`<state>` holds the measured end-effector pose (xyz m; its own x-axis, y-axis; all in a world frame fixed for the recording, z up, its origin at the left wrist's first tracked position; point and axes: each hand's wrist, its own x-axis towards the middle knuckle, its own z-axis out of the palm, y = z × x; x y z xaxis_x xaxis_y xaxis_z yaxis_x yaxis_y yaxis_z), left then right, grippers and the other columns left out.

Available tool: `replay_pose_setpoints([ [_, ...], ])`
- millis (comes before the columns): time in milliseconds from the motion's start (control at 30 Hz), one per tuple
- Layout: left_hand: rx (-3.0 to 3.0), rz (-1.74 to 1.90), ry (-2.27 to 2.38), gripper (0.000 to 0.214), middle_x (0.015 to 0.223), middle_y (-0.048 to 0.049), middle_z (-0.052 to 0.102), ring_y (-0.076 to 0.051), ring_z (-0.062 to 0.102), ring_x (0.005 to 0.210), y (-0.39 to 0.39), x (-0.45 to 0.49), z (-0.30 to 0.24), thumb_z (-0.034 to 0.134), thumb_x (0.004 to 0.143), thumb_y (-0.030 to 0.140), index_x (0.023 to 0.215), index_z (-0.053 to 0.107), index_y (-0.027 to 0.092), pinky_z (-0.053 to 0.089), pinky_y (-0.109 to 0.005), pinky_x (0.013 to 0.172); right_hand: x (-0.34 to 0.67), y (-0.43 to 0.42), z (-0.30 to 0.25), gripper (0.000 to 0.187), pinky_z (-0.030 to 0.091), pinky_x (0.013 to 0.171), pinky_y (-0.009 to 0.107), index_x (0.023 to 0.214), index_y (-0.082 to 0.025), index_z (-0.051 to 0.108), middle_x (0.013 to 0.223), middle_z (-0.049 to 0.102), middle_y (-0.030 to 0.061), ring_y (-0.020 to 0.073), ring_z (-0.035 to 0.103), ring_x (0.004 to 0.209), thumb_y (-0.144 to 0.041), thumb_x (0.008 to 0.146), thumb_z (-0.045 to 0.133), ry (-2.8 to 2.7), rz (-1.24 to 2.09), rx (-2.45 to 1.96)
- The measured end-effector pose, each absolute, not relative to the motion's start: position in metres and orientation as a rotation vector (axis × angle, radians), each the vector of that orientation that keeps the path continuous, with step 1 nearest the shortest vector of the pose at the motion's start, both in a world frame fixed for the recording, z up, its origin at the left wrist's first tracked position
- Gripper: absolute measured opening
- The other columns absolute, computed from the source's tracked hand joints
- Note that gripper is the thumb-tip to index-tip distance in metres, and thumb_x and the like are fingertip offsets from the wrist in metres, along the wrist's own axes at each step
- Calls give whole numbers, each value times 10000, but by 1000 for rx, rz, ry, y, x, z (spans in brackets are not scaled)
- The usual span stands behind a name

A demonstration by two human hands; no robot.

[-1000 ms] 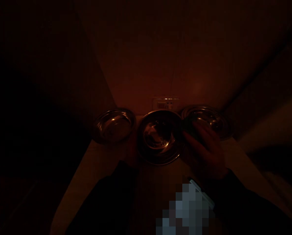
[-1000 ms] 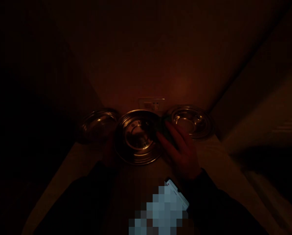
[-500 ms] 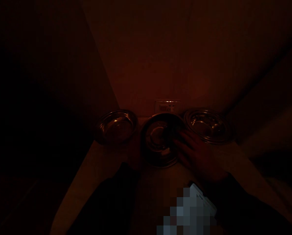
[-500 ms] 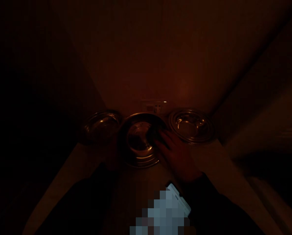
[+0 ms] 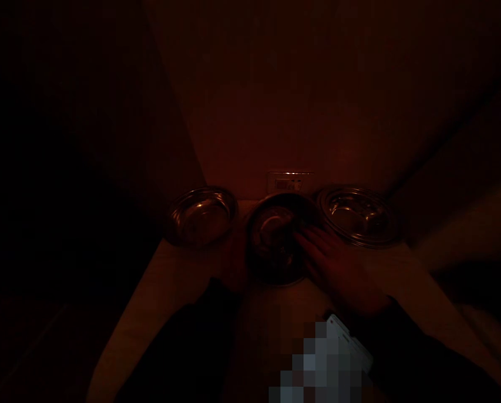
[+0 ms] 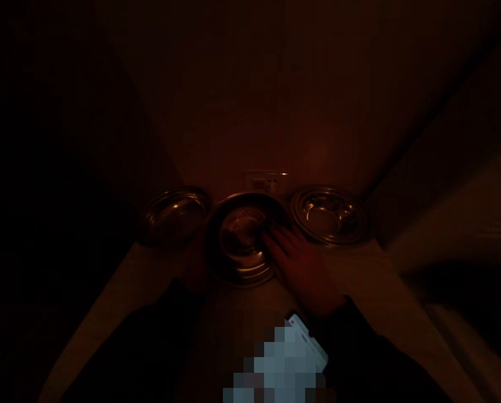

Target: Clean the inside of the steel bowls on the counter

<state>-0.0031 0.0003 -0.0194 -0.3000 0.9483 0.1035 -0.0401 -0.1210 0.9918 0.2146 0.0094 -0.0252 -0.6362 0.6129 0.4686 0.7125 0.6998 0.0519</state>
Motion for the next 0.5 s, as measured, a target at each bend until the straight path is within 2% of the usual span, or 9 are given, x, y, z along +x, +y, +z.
replay_pose_setpoints([
  [167,1121,1488,1344,345,1253,-43,664,-273,554,1228,0,-3,-19,447,925,393,1160,656,250,350,-441,1125,214,10,-27,381,415,1036,544,1277,-65,569,1325,574,210,330,520,1237,-150,911,509,-2498,-362,-1016],
  [333,1237,1517,1439,314,1321,-33,622,-263,472,1318,-3,-2,-18,502,899,339,1160,655,257,263,-413,1176,212,9,-25,389,428,1024,555,1277,-59,574,1317,581,212,331,545,1207,-135,903,493,-2517,-325,-1018],
  [400,1252,1541,1386,346,1305,-29,633,-247,475,1317,-3,-1,-17,431,929,360,1184,642,261,278,-406,1171,211,8,-23,383,430,1023,557,1263,-58,585,1290,603,207,327,573,1173,-127,899,490,-2518,-314,-1006],
  [500,1218,1546,1321,353,1243,-25,670,-247,490,1302,-2,-1,-16,435,923,389,1179,647,268,304,-410,1160,208,7,-21,360,436,1016,564,1229,-64,610,1234,640,198,320,606,1121,-127,897,487,-2522,-302,-988],
])
